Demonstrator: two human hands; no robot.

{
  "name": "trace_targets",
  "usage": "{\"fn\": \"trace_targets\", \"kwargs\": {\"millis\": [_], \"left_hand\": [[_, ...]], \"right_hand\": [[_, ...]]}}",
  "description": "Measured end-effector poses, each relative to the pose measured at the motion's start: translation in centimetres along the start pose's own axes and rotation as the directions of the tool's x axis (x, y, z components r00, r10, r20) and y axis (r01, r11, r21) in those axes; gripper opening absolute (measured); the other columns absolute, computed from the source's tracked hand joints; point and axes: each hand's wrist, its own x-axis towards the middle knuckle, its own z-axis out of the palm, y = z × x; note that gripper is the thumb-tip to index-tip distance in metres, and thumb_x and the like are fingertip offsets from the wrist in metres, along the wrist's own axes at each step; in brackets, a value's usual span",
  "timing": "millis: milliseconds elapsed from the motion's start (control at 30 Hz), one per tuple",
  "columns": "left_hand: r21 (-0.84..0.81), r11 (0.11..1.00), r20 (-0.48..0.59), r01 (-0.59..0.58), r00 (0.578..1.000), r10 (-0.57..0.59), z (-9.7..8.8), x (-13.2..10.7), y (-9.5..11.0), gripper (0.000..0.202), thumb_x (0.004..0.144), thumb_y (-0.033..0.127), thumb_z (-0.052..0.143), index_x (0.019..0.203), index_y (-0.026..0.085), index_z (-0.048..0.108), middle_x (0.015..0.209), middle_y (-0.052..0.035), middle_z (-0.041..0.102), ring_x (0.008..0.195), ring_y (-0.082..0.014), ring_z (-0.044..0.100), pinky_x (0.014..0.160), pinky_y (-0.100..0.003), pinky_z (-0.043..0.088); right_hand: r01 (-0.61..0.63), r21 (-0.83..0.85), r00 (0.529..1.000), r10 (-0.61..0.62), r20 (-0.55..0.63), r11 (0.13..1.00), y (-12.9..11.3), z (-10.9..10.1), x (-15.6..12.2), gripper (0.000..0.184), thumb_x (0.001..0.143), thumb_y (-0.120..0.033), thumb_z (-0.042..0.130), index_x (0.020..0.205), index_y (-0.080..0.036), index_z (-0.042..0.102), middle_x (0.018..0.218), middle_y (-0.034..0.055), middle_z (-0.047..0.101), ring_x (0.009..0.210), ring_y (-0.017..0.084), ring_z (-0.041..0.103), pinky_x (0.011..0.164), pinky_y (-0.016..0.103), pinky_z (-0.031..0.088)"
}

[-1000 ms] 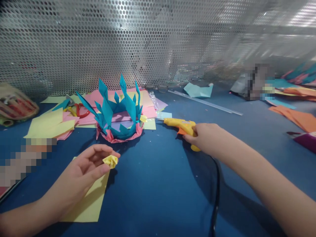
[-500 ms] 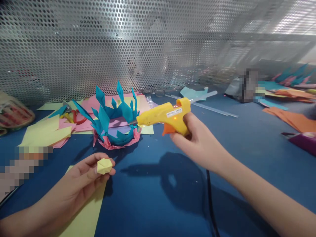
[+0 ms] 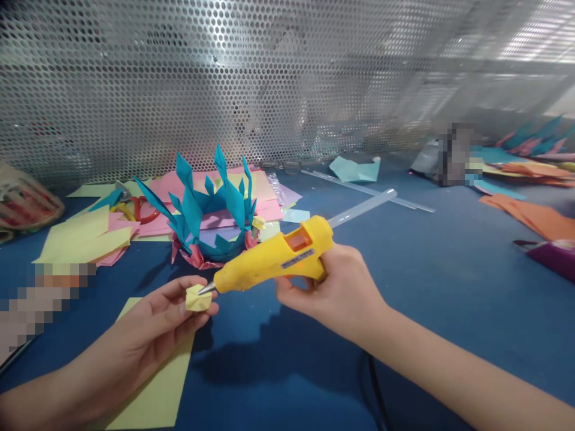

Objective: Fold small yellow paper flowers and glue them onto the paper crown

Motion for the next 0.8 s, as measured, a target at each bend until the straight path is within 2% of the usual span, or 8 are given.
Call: {"fn": "trace_targets", "kwargs": {"millis": [233, 633, 800], "left_hand": [[-0.006, 1.000, 0.006, 0.001, 1.000, -0.001, 0.05, -0.13, 0.18, 0.027, 0.067, 0.020, 0.085, 0.088, 0.017, 0.068, 0.085, -0.0046, 0.074, 0.080, -0.0114, 0.070, 0.078, -0.016, 0.055], [0.020, 1.000, 0.027, 0.006, 1.000, -0.006, -0.56, -0.01, -0.31, 0.024, 0.074, 0.022, 0.081, 0.094, 0.019, 0.069, 0.089, -0.0042, 0.073, 0.083, -0.0119, 0.069, 0.080, -0.017, 0.054], [0.030, 0.999, 0.037, -0.010, 0.999, 0.009, -0.30, 0.03, -0.17, 0.020, 0.075, 0.023, 0.080, 0.092, 0.019, 0.069, 0.090, -0.0019, 0.072, 0.082, -0.0118, 0.069, 0.080, -0.017, 0.053]], "right_hand": [[0.099, -0.110, 0.995, -0.101, -0.018, 0.989, -0.28, 0.27, 0.23, 0.014, 0.063, -0.023, 0.049, 0.051, -0.020, 0.046, 0.038, -0.0048, 0.046, 0.030, 0.008, 0.043, 0.032, 0.015, 0.038], [0.129, -0.134, 0.992, -0.127, 0.028, 0.982, -0.23, 0.27, 0.23, 0.015, 0.064, -0.022, 0.047, 0.049, -0.020, 0.043, 0.038, -0.0042, 0.047, 0.031, 0.007, 0.043, 0.033, 0.015, 0.036], [0.138, -0.134, 0.990, -0.133, 0.047, 0.981, -0.52, 0.28, 0.37, 0.018, 0.064, -0.021, 0.047, 0.048, -0.021, 0.037, 0.036, -0.0063, 0.039, 0.030, 0.006, 0.036, 0.033, 0.016, 0.032]]}}
